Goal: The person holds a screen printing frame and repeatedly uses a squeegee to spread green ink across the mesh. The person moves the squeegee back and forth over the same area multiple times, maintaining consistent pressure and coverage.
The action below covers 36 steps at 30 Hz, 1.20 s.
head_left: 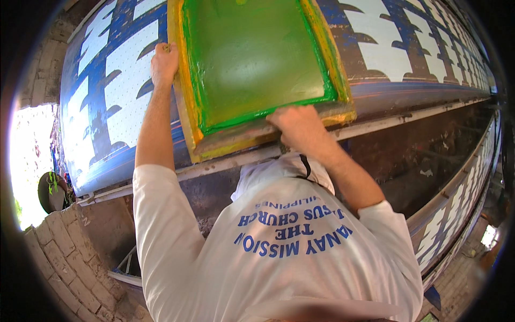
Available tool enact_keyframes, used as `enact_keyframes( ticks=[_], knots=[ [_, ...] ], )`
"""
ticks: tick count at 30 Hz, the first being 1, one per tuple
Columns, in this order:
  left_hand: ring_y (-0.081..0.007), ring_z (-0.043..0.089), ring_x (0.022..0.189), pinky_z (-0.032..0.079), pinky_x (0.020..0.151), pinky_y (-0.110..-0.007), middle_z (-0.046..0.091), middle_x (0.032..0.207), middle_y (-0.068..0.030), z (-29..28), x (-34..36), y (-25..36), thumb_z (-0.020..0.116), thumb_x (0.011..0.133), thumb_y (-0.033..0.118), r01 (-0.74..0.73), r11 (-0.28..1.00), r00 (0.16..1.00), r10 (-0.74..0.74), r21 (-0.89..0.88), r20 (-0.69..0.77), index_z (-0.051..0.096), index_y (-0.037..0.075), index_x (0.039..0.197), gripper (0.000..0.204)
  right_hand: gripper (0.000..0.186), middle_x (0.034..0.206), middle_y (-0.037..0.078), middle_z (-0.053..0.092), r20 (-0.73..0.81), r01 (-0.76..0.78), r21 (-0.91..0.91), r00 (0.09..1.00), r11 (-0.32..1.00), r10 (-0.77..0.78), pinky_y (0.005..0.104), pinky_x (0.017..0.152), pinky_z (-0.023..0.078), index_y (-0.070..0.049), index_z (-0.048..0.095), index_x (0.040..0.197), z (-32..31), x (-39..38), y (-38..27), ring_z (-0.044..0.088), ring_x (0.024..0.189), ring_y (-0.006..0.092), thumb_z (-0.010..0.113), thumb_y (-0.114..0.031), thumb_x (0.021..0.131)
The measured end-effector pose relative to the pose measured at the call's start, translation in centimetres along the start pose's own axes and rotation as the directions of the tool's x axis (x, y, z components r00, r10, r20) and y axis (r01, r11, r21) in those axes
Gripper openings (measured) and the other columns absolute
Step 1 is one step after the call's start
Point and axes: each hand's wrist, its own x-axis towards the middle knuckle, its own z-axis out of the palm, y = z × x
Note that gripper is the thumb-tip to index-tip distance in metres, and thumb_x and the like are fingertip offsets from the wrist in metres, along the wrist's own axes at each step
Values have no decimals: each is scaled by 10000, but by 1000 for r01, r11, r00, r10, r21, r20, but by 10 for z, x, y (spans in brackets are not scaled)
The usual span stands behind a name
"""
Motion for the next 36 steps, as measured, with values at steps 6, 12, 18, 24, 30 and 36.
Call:
enact_keyframes(
  ticks=[6, 12, 18, 24, 30, 36],
  knots=[
    [-438, 685, 1214, 530, 1031, -517, 740, 1276, -228, -4, -3, 3, 602, 1017, 519, 44, 998, 998, -45, -35, -36, 687, 127, 1329, 509, 465, 1380, 161, 677, -16, 115, 353, 993, 929, -117, 451, 1074, 518, -74, 727, 1309, -17, -30, 31, 662, 1255, 330, 780, -173, 858],
    [-433, 696, 1194, 532, 1020, -506, 749, 1267, -210, -2, -3, 6, 628, 1005, 508, 87, 996, 991, -85, 15, -103, 719, 134, 1291, 480, 544, 1432, 247, 617, -266, -264, 381, 886, 886, 378, 458, 1111, 498, 13, 630, 1404, -41, -43, 167, 592, 1335, 405, 773, -264, 959],
    [-422, 716, 1132, 539, 986, -488, 765, 1204, -212, 0, 0, -2, 667, 985, 497, 94, 996, 990, -94, -11, -101, 741, 128, 1245, 457, 593, 1254, 239, 669, -109, -379, 585, 839, 717, 532, 473, 998, 537, 34, 626, 1394, -7, -50, 211, 659, 1161, 414, 826, -244, 909],
    [-422, 723, 1100, 543, 963, -489, 772, 1141, -220, -2, 5, -9, 687, 977, 498, 27, 1000, 991, -26, 9, -129, 740, 125, 1227, 452, 577, 1090, 204, 702, -141, -401, 554, 818, 729, 557, 456, 890, 563, 39, 667, 1341, -7, -39, 203, 697, 1020, 381, 842, -188, 839],
    [-415, 714, 1138, 535, 996, -480, 769, 1163, -215, 6, 11, -32, 674, 995, 501, 29, 999, 991, -25, 30, -132, 735, 134, 1238, 445, 579, 1009, 180, 704, -124, -389, 561, 834, 731, 538, 424, 835, 581, 61, 703, 1279, -32, -44, 198, 706, 949, 344, 822, -196, 774],
    [-330, 695, 1121, 512, 1001, -426, 753, 1184, -176, -3, 15, -30, 670, 1010, 491, 37, 995, 999, -41, -90, -36, 724, 94, 1266, 476, 564, 1015, 197, 691, -312, -218, 525, 850, 823, 425, 444, 814, 597, 80, 715, 1219, -50, -57, 200, 706, 925, 372, 833, -222, 757]
  ],
)
